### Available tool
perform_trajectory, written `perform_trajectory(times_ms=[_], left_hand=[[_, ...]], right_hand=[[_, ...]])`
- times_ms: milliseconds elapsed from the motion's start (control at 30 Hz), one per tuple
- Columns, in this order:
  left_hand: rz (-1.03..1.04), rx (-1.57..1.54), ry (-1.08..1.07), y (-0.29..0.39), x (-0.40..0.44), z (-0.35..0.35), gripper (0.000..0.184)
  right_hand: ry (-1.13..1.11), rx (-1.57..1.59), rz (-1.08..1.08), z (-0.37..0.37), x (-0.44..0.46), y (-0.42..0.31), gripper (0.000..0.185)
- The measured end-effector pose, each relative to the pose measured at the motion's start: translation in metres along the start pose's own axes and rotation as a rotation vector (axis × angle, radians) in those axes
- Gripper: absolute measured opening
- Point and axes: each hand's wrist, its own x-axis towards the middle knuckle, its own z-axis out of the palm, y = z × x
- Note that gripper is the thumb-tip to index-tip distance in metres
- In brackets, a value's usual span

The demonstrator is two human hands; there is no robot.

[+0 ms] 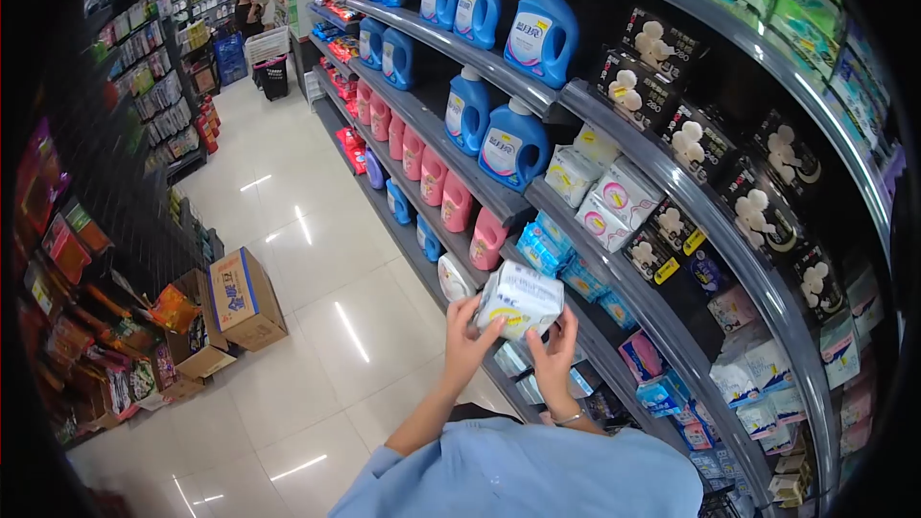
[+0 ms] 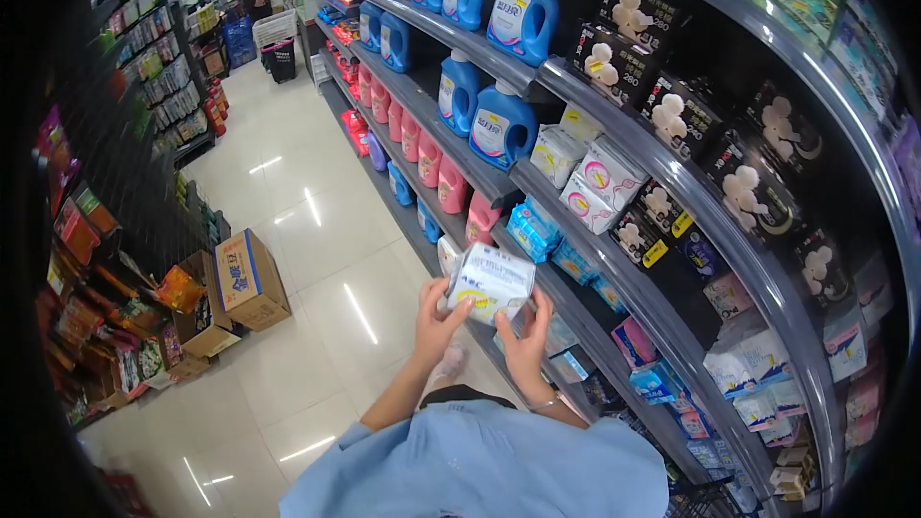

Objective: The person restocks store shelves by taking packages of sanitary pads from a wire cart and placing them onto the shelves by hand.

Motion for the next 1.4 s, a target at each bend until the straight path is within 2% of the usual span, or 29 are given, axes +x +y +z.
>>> perform_trajectory(times_ms=[67,267,333,400,500,633,767,933,967,1000,1067,1233,1333,1400], left_hand=[[0.056,-0.063,-0.074,0.002,0.044,0.008,0.047],[0.103,-0.140,-0.244,0.014,0.168,0.037,0.051],[0.191,-0.124,-0.330,0.015,0.202,0.049,0.051],[0.280,-0.086,-0.383,0.006,0.231,0.062,0.052],[0.252,-0.188,-0.395,-0.003,0.259,0.084,0.051],[0.212,-0.263,-0.433,-0.018,0.286,0.106,0.050],[0.194,-0.255,-0.509,-0.041,0.300,0.115,0.050],[0.220,-0.100,-0.575,-0.052,0.333,0.121,0.052],[0.132,-0.064,-0.652,-0.059,0.339,0.118,0.055],[0.148,-0.047,-0.595,-0.063,0.343,0.122,0.054],[0.168,-0.007,-0.639,-0.061,0.351,0.126,0.053],[0.110,-0.069,-0.728,-0.052,0.358,0.130,0.053],[0.070,-0.100,-0.759,-0.051,0.357,0.129,0.055],[0.045,-0.096,-0.755,-0.053,0.358,0.129,0.056]], right_hand=[[0.086,-0.149,-0.152,0.014,0.033,0.013,0.067],[0.249,-0.365,-0.248,0.043,0.129,0.026,0.074],[0.332,-0.409,-0.318,0.048,0.159,0.035,0.076],[0.395,-0.451,-0.307,0.050,0.178,0.045,0.080],[0.457,-0.511,-0.295,0.055,0.200,0.042,0.084],[0.512,-0.511,-0.319,0.064,0.224,0.048,0.086],[0.659,-0.549,-0.362,0.074,0.242,0.064,0.084],[0.690,-0.712,-0.234,0.086,0.260,0.068,0.077],[0.710,-0.754,-0.214,0.089,0.265,0.068,0.076],[0.725,-0.796,-0.193,0.091,0.268,0.069,0.076],[0.782,-0.839,-0.181,0.093,0.274,0.074,0.075],[0.867,-1.002,-0.128,0.094,0.281,0.076,0.075],[0.894,-0.909,-0.067,0.092,0.290,0.071,0.075],[0.890,-1.101,-0.094,0.092,0.288,0.077,0.079]])
